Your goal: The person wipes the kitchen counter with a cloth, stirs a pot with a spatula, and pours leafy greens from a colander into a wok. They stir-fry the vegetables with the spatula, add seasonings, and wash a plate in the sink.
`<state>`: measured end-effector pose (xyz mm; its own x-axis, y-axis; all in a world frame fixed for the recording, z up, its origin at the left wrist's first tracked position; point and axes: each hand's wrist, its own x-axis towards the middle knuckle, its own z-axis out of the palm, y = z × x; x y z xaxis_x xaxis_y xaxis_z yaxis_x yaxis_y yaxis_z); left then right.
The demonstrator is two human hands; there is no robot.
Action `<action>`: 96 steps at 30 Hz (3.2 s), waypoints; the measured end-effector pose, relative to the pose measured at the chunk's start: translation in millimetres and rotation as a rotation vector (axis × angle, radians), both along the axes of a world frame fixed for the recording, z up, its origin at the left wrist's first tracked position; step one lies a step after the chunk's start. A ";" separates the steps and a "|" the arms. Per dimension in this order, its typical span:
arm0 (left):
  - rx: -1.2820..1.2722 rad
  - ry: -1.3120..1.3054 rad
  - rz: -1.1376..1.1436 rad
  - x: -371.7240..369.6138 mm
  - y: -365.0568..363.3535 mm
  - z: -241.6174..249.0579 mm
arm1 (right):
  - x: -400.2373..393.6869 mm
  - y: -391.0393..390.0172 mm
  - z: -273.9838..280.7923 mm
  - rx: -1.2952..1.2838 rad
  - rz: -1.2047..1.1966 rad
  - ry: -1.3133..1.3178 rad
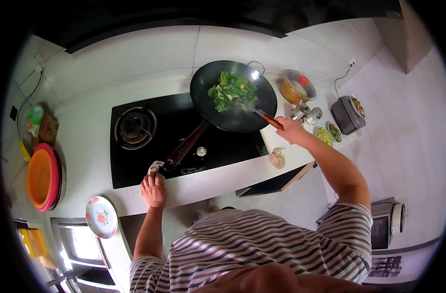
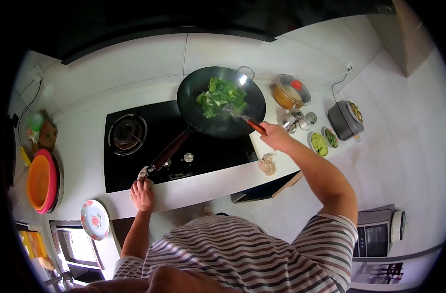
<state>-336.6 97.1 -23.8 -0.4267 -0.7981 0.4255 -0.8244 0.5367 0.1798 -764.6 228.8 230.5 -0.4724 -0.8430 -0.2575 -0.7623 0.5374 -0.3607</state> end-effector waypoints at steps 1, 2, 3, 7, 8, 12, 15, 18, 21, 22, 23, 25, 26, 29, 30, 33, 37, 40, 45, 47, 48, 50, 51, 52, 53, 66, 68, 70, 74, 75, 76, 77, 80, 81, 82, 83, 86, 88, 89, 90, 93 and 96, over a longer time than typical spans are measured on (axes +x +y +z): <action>-0.006 0.001 0.006 0.1 0.4 -0.5 | 7.9 -4.3 -4.4 -0.035 0.023 0.014; 0.008 -0.001 0.005 0.5 0.4 -1.1 | 16.0 -5.2 0.6 -0.013 -0.044 -0.131; 0.022 0.000 0.006 0.9 -0.3 -1.7 | 16.2 -4.9 5.8 -0.018 -0.035 -0.128; 0.024 0.048 -0.003 0.4 -0.7 -0.3 | 14.2 22.1 36.1 -0.186 -0.374 -0.785; 0.026 0.054 0.000 -0.1 -0.4 1.2 | 17.4 31.1 44.8 -0.250 -0.450 -0.910; 0.056 0.049 0.006 -0.6 2.3 9.6 | -10.5 22.6 45.3 -0.403 -0.742 -1.246; 0.038 0.032 0.008 1.9 1.5 5.8 | -39.2 -22.6 30.2 -0.445 -0.793 -1.416; 0.024 0.042 0.006 1.4 -1.2 3.0 | -35.9 -76.4 32.4 -0.489 -0.788 -1.559; 0.027 0.053 0.010 0.5 0.7 9.7 | -30.2 -124.8 21.3 -0.476 -0.702 -1.607; 0.027 0.061 0.009 0.7 0.8 8.7 | -15.8 -135.3 21.7 -0.470 -0.692 -1.519; 0.029 0.071 0.007 0.5 1.3 9.7 | -0.2 -143.5 24.0 -0.463 -0.681 -1.429; 0.063 0.072 0.011 0.9 2.1 13.0 | 17.9 -148.8 19.2 -0.366 -0.613 -1.267; 0.064 0.079 0.001 0.9 2.0 13.8 | 28.9 -148.5 19.1 -0.328 -0.595 -1.178; 0.057 0.080 -0.005 1.2 1.8 14.6 | 45.2 -129.1 16.8 -0.232 -0.363 -1.038; 0.043 0.076 -0.006 0.8 2.2 14.6 | 44.5 -122.1 13.2 -0.208 -0.293 -0.998; 0.111 0.088 -0.013 1.7 1.2 9.6 | 37.3 -91.9 11.4 -0.053 -0.154 -0.837; 0.048 0.060 -0.018 1.3 1.7 12.3 | 25.5 -48.1 22.8 0.076 0.007 -0.139; 0.037 0.059 -0.015 0.9 1.9 10.9 | -11.8 -17.4 19.5 -0.040 0.483 0.714; 0.037 0.052 -0.010 1.2 1.6 8.4 | -4.6 4.8 56.4 0.050 0.389 0.937; 0.030 0.040 -0.008 1.7 2.4 7.4 | 10.0 20.1 81.9 -0.005 0.294 0.680; 0.027 0.032 -0.001 1.6 3.1 8.9 | 10.3 27.5 87.5 -0.015 0.226 0.524; 0.021 0.031 0.005 1.2 3.2 7.7 | 11.5 37.7 82.3 -0.035 0.245 0.462; 0.017 0.037 0.004 1.8 2.2 3.3 | 8.9 41.8 75.6 -0.056 0.259 0.395; 0.011 0.043 -0.003 1.7 0.7 0.6 | 3.5 38.5 56.5 -0.007 0.244 0.307; 0.003 0.045 -0.012 0.9 1.1 0.3 | -0.5 33.3 30.0 0.022 0.246 0.233; 0.048 -0.014 -0.012 3.1 5.2 7.1 | 20.0 49.7 -15.2 0.023 -0.050 -0.468; 0.108 -0.100 0.002 -8.6 7.5 15.5 | -10.6 66.8 -25.9 -0.052 -0.111 -0.459; -0.021 -0.184 0.040 -17.7 22.8 24.5 | -57.5 93.1 -47.5 -0.083 -0.226 -0.422; -0.197 -0.021 -0.062 -40.6 67.6 35.5 | -179.4 148.4 -99.3 -0.324 -0.624 -0.534; -0.195 -0.028 -0.061 -50.7 85.3 28.4 | -213.5 156.6 -111.8 -0.426 -0.741 -0.590; 0.012 0.023 -0.105 -62.5 103.9 21.0 | -249.7 161.7 -126.2 -0.421 -0.741 -0.600; 0.219 0.072 -0.146 -79.5 123.1 19.2 | -284.2 164.8 -139.0 -0.507 -0.805 -0.668; 0.338 0.117 -0.323 -156.0 189.6 24.0 | -363.8 155.6 -175.9 -0.629 -0.889 -0.688; 0.422 0.133 -0.347 -182.8 208.3 26.2 | -381.5 148.4 -187.7 -0.666 -0.913 -0.618; 0.440 0.158 -0.430 -212.1 222.5 31.4 | -397.1 142.9 -198.6 -0.697 -0.923 -0.680; 0.460 0.185 -0.509 -242.9 232.6 38.4 | -412.8 136.8 -208.5 -0.677 -0.919 -0.707; 0.491 0.196 -0.642 -322.8 251.4 59.6 | -431.9 120.3 -217.8 -0.691 -0.920 -1.046; 0.495 0.210 -0.666 -366.9 253.6 68.3 | -429.6 121.8 -225.2 -0.696 -0.874 -1.063; 0.497 0.256 -0.711 -385.7 253.7 66.8 | -423.2 123.9 -224.7 -0.709 -0.834 -1.066; 0.503 0.302 -0.757 -402.6 254.8 66.1 | -408.8 128.4 -227.8 -0.784 -0.827 -1.072; 0.711 0.286 -0.654 -453.6 252.0 59.6 | -358.7 147.5 -228.1 -0.706 -0.791 -1.018; 0.855 0.314 -0.546 -508.3 242.3 59.4 | -308.5 164.7 -226.1 -0.675 -0.718 -1.037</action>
<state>-844.9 339.3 35.6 -0.7858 -0.6176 -0.0336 -0.3613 0.4142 0.8354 -1073.1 393.5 4.5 -0.6911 -0.6040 -0.3970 0.3579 0.1912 -0.9140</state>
